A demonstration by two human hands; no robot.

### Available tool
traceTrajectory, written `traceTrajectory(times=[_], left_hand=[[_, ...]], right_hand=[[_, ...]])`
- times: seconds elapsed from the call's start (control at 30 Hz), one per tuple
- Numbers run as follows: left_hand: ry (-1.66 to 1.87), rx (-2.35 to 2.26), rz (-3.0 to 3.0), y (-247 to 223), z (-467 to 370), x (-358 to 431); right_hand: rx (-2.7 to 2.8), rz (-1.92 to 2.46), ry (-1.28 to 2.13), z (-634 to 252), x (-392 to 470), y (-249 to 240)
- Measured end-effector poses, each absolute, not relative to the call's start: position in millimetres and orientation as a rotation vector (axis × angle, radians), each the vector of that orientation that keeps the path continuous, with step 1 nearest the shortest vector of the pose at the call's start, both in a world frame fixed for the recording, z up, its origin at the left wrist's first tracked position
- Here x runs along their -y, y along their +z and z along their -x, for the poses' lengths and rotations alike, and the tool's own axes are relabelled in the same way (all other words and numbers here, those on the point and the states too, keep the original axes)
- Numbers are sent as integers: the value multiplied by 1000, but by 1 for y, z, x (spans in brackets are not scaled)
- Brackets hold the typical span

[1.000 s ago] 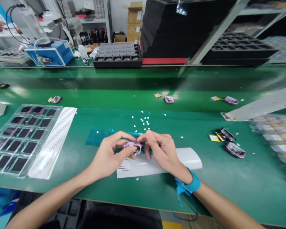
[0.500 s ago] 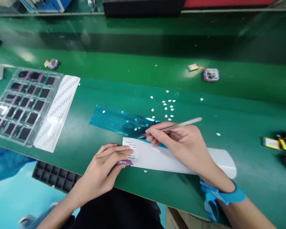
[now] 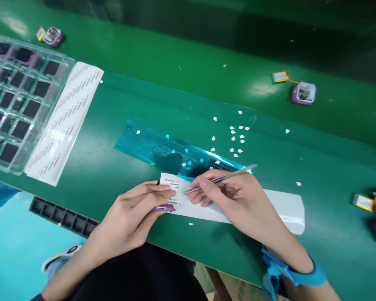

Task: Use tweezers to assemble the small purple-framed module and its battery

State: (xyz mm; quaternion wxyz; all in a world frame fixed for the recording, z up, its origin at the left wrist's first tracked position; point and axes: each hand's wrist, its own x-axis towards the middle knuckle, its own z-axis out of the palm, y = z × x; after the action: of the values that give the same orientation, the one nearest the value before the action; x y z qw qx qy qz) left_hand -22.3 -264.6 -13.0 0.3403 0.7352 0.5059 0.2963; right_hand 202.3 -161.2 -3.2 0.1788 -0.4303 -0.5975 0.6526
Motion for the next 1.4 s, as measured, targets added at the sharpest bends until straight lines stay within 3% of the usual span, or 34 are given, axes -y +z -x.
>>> traceTrajectory(times=[0.33, 0.53, 0.73, 0.97, 1.4], left_hand=[[796, -1300, -1938, -16, 23, 265], [1022, -1073, -1614, 14, 18, 260], [672, -987, -1154, 23, -19, 195], [777, -900, -1216, 4, -27, 182], [819, -916, -1260, 11, -27, 190]], right_hand=[[1493, 1183, 1918, -203, 157, 5], [1293, 1139, 1554, -205, 155, 7], [1169, 1100, 1150, -208, 149, 10], [1461, 1041, 1417, -213, 151, 10], [1495, 1034, 1354, -210, 159, 13]])
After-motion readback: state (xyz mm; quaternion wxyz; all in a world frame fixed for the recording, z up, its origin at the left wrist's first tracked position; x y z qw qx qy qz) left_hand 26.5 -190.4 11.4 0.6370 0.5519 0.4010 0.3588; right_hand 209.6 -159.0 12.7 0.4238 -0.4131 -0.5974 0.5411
